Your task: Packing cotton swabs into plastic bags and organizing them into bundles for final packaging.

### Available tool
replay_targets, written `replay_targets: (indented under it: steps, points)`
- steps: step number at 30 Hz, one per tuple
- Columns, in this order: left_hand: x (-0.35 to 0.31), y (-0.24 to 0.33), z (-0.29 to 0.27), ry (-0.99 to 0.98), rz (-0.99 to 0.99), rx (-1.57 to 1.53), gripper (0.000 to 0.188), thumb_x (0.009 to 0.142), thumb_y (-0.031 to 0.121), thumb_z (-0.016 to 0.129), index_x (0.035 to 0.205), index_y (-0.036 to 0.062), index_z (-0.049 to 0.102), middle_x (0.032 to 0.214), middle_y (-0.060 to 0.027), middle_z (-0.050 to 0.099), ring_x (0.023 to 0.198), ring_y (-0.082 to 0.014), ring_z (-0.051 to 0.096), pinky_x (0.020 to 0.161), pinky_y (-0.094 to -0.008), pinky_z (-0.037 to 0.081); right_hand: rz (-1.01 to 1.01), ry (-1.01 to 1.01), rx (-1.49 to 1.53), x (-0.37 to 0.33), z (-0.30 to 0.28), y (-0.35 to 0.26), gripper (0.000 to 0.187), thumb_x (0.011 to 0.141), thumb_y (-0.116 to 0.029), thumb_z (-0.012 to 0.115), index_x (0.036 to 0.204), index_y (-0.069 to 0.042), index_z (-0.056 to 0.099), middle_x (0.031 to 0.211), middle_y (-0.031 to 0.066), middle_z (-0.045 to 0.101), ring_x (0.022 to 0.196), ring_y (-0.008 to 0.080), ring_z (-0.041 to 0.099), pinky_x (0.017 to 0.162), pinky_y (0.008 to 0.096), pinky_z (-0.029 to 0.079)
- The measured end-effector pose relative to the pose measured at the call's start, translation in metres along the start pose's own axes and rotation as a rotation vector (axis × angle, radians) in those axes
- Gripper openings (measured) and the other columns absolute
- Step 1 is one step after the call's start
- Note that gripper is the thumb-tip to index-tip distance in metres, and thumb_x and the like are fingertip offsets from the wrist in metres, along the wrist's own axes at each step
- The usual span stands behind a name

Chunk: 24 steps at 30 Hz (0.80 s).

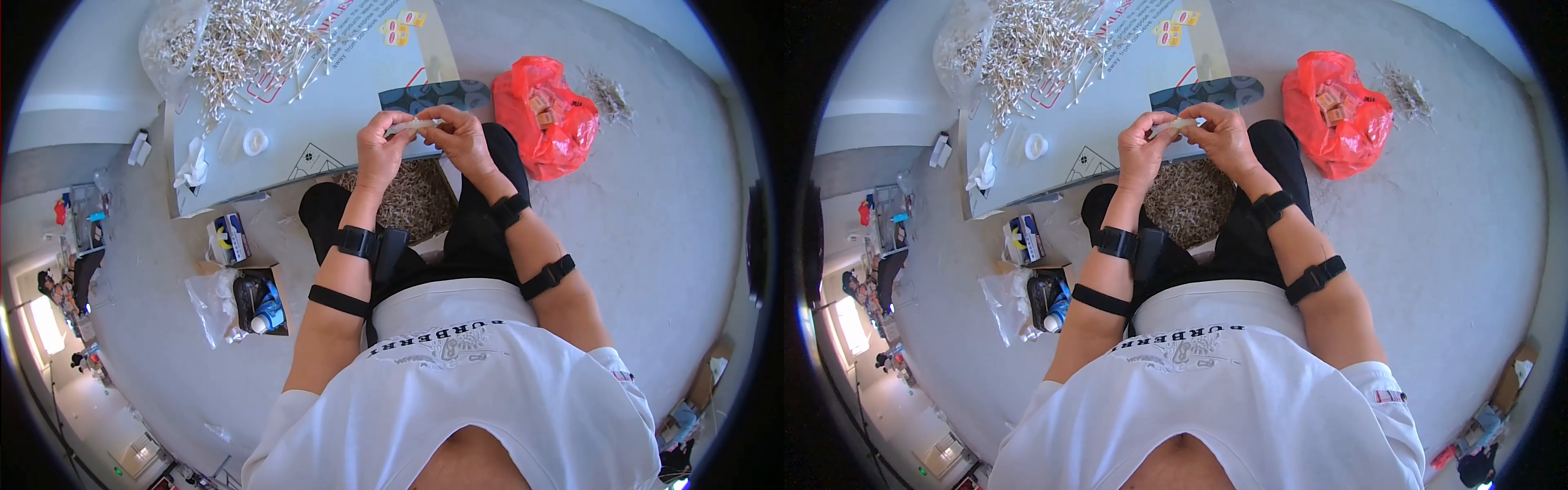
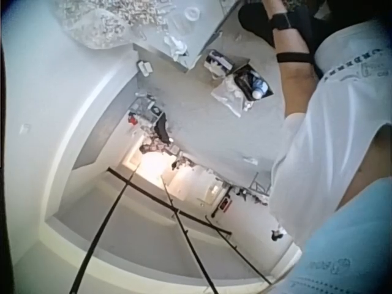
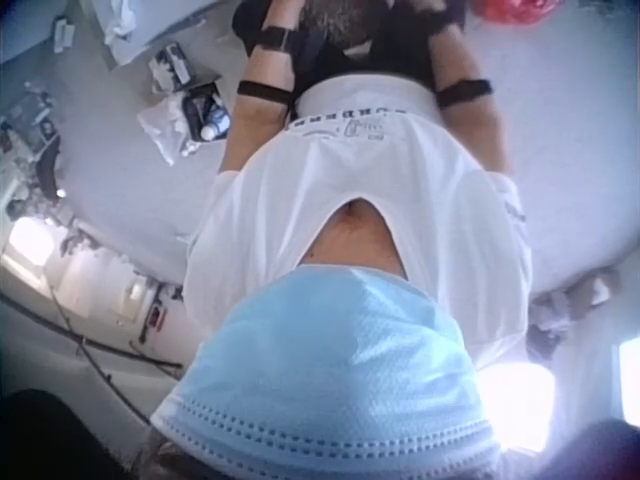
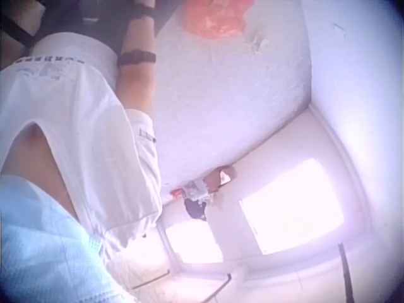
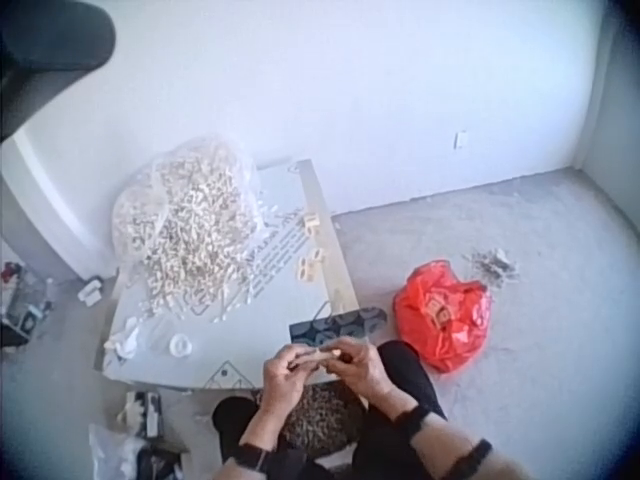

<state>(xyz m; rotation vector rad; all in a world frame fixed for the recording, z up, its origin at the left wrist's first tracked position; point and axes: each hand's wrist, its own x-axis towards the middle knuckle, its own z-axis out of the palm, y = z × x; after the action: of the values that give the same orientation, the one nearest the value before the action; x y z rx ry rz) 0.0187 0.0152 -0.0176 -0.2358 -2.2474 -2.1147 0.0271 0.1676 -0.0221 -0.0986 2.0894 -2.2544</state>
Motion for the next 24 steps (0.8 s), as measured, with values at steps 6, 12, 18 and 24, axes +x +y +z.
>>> replay_targets:
  steps: [6,12,18,24]
  points:
    - [0.0,0.007,-0.001,0.02,-0.278,-0.304,0.008,0.075,-0.004,0.065,0.083,-0.0025,0.065,0.08,-0.0054,0.064,0.071,-0.0113,0.061,0.065,-0.0244,0.053,0.138,0.008,0.048,-0.002,-0.002,-0.003,0.02,0.082,-0.009,0.068,0.101,-0.005,0.066,0.075,0.0001,0.065,0.065,0.0037,0.055,0.057,0.0195,0.043]
    - [0.002,0.002,-0.001,-0.017,-0.143,-0.209,0.007,0.074,-0.004,0.065,0.081,-0.0024,0.065,0.08,-0.0055,0.064,0.073,-0.0116,0.061,0.063,-0.0241,0.051,0.032,0.032,0.017,-0.001,0.0,0.006,0.014,0.08,-0.008,0.069,0.093,-0.002,0.066,0.077,-0.0001,0.062,0.064,0.0041,0.054,0.056,0.0195,0.042]
    - [0.006,0.002,-0.004,-0.06,-0.124,-0.019,0.013,0.074,-0.002,0.068,0.086,-0.0012,0.065,0.082,-0.0048,0.066,0.074,-0.0097,0.061,0.064,-0.0242,0.051,-0.121,0.096,-0.111,0.001,0.001,0.007,0.011,0.079,-0.005,0.069,0.089,-0.001,0.066,0.079,-0.0015,0.059,0.062,0.0034,0.049,0.054,0.0197,0.04]
    - [0.002,0.008,-0.004,-0.073,0.002,0.09,0.019,0.078,-0.005,0.067,0.097,-0.0021,0.064,0.092,-0.0059,0.065,0.083,-0.011,0.061,0.074,-0.0243,0.053,0.014,0.087,0.15,-0.003,0.001,-0.002,0.011,0.083,-0.002,0.064,0.094,-0.002,0.065,0.078,0.0003,0.062,0.068,0.007,0.059,0.058,0.0207,0.047]
